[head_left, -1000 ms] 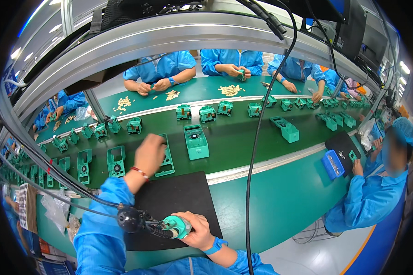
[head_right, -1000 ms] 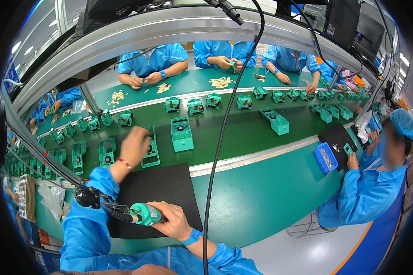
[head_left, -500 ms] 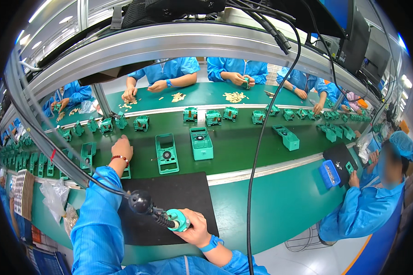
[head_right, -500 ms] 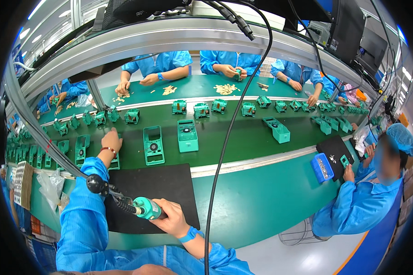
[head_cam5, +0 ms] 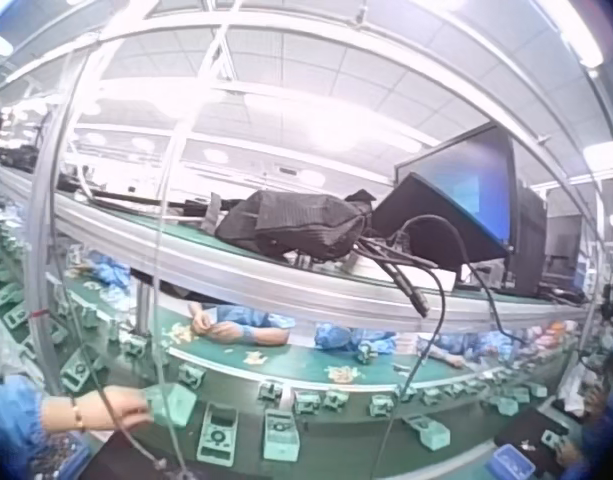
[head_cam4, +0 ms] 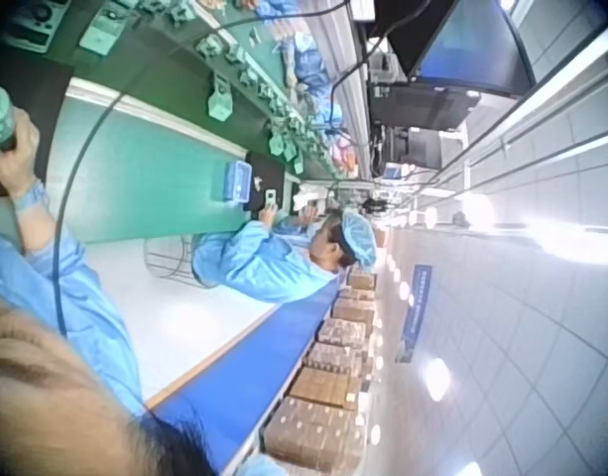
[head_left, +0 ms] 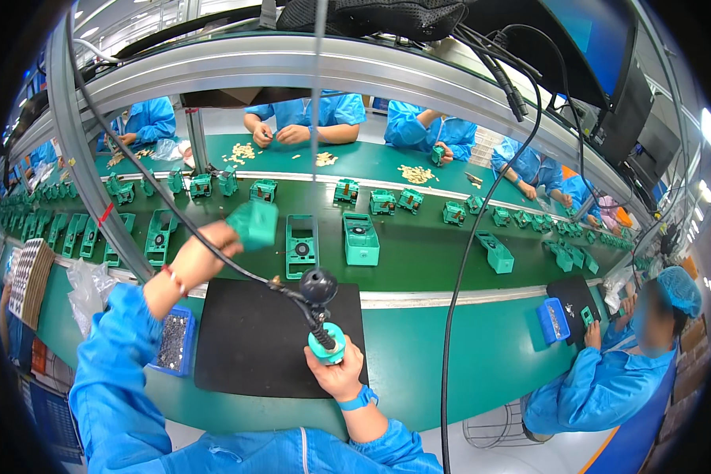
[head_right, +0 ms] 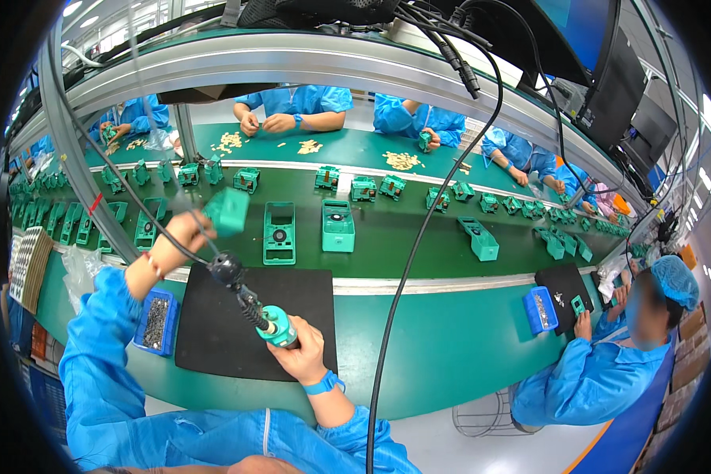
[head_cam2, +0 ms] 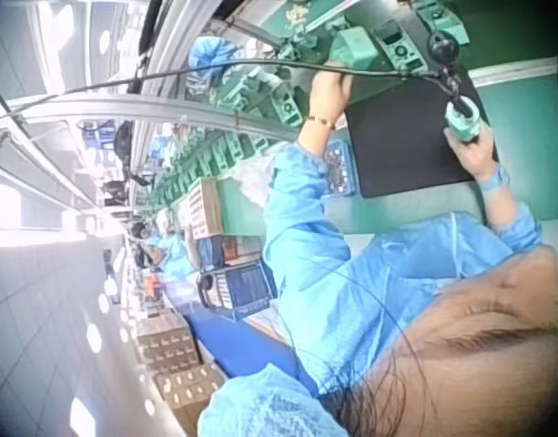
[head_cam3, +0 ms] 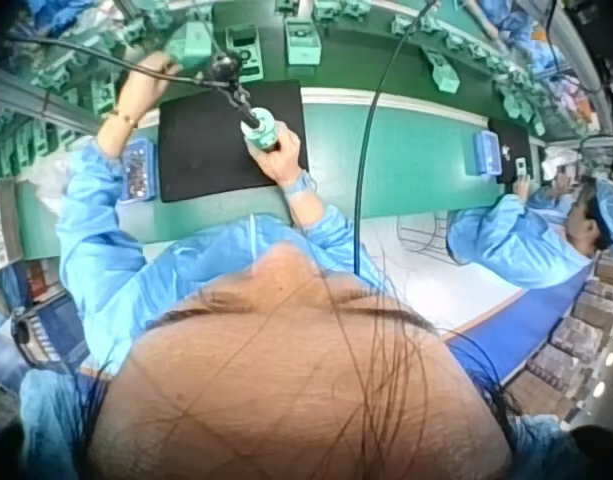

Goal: Assembling components into electronic device casings using an electric screwdriver on an assembly line.

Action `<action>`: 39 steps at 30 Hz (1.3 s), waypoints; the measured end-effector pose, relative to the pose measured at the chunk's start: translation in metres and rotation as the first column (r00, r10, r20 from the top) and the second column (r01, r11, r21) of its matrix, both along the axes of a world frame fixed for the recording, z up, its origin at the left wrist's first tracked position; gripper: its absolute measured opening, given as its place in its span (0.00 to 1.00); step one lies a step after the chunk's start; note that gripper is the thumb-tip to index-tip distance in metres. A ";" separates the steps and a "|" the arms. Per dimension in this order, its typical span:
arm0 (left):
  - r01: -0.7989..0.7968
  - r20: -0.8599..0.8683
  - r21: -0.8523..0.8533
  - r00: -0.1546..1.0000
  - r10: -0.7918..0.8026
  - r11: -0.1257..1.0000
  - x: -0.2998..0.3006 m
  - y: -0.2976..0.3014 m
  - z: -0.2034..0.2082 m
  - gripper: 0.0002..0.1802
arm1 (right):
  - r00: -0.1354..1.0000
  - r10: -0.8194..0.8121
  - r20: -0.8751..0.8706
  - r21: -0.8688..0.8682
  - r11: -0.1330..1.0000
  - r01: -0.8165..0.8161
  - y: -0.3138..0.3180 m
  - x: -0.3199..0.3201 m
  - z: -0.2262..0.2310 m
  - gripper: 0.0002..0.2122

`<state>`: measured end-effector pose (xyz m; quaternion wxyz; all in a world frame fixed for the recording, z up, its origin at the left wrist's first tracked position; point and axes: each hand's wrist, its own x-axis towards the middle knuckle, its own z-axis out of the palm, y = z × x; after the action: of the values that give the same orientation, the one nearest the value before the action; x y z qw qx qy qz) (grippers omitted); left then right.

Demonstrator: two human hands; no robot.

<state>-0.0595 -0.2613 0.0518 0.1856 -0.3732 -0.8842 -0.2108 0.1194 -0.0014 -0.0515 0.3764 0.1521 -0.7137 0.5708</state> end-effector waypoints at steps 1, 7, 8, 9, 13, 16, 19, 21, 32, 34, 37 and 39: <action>0.125 -0.062 -0.107 0.989 -0.132 0.986 0.026 -0.007 0.006 0.06 | 1.000 0.002 0.010 -0.005 1.000 -0.002 -0.003 -0.001 -0.002 0.15; 0.433 0.051 -0.463 0.884 -0.464 0.773 0.146 -0.011 -0.007 0.08 | 0.993 -0.091 0.071 -0.086 0.992 0.097 -0.001 -0.008 -0.014 0.15; 0.458 0.060 -0.449 0.872 -0.485 0.768 0.156 -0.015 -0.013 0.11 | 0.996 -0.078 0.051 -0.109 0.991 0.083 -0.004 -0.011 -0.014 0.14; 0.487 0.069 -0.431 0.857 -0.510 0.760 0.163 -0.018 -0.022 0.14 | 0.995 -0.080 0.051 -0.102 0.991 0.085 -0.007 -0.013 -0.015 0.14; 0.462 0.089 -0.348 0.882 -0.462 0.815 0.177 -0.023 -0.037 0.13 | 0.995 -0.036 0.088 -0.107 0.993 0.046 -0.007 -0.009 -0.023 0.14; 0.454 0.102 -0.257 0.891 -0.443 0.853 0.177 -0.029 -0.053 0.14 | 0.993 -0.028 0.118 -0.106 0.993 0.041 -0.010 -0.011 -0.031 0.13; 0.388 0.126 -0.177 0.921 -0.370 0.905 0.192 -0.030 -0.053 0.18 | 0.974 0.047 0.220 -0.118 0.993 -0.021 -0.011 -0.002 -0.027 0.12; 0.341 0.136 -0.144 0.937 -0.323 0.929 0.198 -0.030 -0.049 0.21 | 0.984 0.048 0.170 -0.074 0.997 -0.036 -0.012 -0.004 -0.025 0.09; 0.025 0.170 0.029 0.985 -0.029 0.999 0.216 -0.070 -0.054 0.39 | 0.928 0.171 0.332 -0.122 0.983 -0.138 -0.031 0.000 -0.013 0.14; -0.165 0.232 0.143 0.964 0.129 0.976 0.208 -0.086 -0.059 0.26 | 0.912 0.227 0.341 -0.124 0.973 -0.195 -0.030 -0.002 -0.016 0.17; -0.423 0.301 0.053 0.871 0.389 0.905 0.190 -0.112 -0.063 0.17 | 0.928 0.251 0.276 -0.136 0.966 -0.221 -0.036 0.000 -0.007 0.16; -0.541 0.272 -0.060 0.800 0.535 0.839 0.178 -0.123 -0.063 0.13 | 0.878 0.293 0.378 -0.302 0.936 -0.182 -0.042 0.004 -0.006 0.16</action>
<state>0.1185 -0.3847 -0.0111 0.1157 -0.0720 -0.9684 -0.2087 0.1230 -0.0439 -0.0572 0.1580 0.0635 -0.6728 0.7199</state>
